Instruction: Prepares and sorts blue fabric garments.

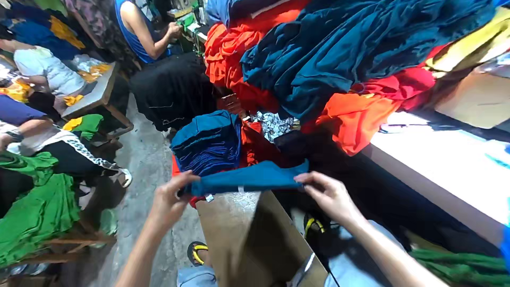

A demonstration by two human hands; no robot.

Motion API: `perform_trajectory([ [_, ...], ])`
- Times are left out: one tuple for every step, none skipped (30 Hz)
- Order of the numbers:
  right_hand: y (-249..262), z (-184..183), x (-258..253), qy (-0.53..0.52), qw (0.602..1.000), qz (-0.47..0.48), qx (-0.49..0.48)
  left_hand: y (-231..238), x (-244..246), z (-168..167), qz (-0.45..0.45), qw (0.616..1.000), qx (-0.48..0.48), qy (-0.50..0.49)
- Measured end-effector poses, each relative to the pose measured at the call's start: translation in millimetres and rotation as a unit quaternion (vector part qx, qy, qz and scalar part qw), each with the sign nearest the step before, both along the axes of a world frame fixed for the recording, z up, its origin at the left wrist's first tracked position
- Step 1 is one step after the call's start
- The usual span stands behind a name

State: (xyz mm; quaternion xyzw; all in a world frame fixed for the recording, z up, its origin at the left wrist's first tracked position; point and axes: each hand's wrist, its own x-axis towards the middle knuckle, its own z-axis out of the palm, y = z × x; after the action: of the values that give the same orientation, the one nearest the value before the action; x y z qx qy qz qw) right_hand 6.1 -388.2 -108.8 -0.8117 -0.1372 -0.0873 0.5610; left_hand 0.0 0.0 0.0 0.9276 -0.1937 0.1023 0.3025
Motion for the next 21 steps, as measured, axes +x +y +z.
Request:
perform_trajectory([
  [6.7,-20.8,-6.5,-0.007,1.000,-0.002,-0.026,8.7,-2.0,-31.7,-0.001,1.000,-0.007,-0.001],
  [15.6,-44.6,-13.4,-0.006,0.999,-0.002,-0.045,16.8,-5.4,-66.2,0.010,1.000,-0.011,0.000],
  [25.9,-69.1,-21.7,-0.001,0.998,0.003,-0.061,23.8,-11.2,-101.2,0.027,0.999,-0.018,0.004],
  [35.9,-92.2,-30.8,0.005,0.997,0.014,-0.080,30.3,-18.7,-136.8,0.047,0.999,-0.026,0.007],
  [44.2,-112.2,-40.2,0.008,0.994,0.028,-0.108,35.6,-27.5,-169.8,0.064,0.997,-0.035,0.015],
  [50.5,-127.6,-49.8,0.009,0.989,0.040,-0.144,39.5,-37.9,-198.4,0.080,0.995,-0.045,0.024],
  [56.2,-139.4,-58.5,-0.005,0.982,0.044,-0.184,43.3,-48.5,-220.8,0.095,0.994,-0.051,0.032],
  [61.4,-147.4,-65.6,-0.026,0.973,0.041,-0.225,47.2,-58.0,-236.0,0.108,0.992,-0.051,0.038],
  [66.0,-151.3,-71.5,-0.046,0.964,0.035,-0.260,52.0,-65.5,-245.7,0.117,0.991,-0.046,0.039],
  [70.1,-151.8,-76.7,-0.059,0.955,0.030,-0.288,57.3,-71.1,-251.0,0.123,0.991,-0.041,0.039],
  [74.2,-150.1,-80.8,-0.065,0.949,0.030,-0.308,62.8,-74.8,-253.3,0.127,0.991,-0.035,0.038],
  [78.7,-148.8,-83.0,-0.069,0.944,0.030,-0.322,68.7,-76.1,-253.7,0.125,0.991,-0.029,0.042],
  [84.0,-149.6,-84.0,-0.075,0.940,0.026,-0.332,75.1,-75.9,-253.0,0.119,0.992,-0.021,0.043],
  [90.2,-150.4,-85.3,-0.077,0.939,0.026,-0.334,81.7,-76.0,-251.8,0.112,0.993,-0.011,0.046],
  [96.9,-149.7,-86.7,-0.073,0.940,0.031,-0.333,87.9,-75.9,-250.6,0.109,0.993,-0.001,0.045],
  [103.5,-147.7,-87.6,-0.068,0.941,0.038,-0.329,93.9,-75.8,-249.6,0.107,0.993,0.010,0.044],
  [109.7,-145.9,-88.0,-0.063,0.942,0.044,-0.326,99.8,-75.3,-248.8,0.103,0.993,0.025,0.046],
  [114.9,-144.6,-89.0,-0.055,0.943,0.050,-0.323,105.0,-74.6,-248.9,0.098,0.993,0.040,0.053],
  [118.9,-143.6,-90.3,-0.045,0.945,0.057,-0.319,109.0,-73.9,-249.1,0.091,0.992,0.056,0.064],
  [121.8,-142.2,-91.3,-0.031,0.947,0.066,-0.311,112.3,-73.0,-248.9,0.085,0.991,0.072,0.078],
  [123.4,-140.9,-92.0,-0.017,0.950,0.079,-0.301,114.1,-72.4,-248.2,0.082,0.988,0.093,0.091],
])
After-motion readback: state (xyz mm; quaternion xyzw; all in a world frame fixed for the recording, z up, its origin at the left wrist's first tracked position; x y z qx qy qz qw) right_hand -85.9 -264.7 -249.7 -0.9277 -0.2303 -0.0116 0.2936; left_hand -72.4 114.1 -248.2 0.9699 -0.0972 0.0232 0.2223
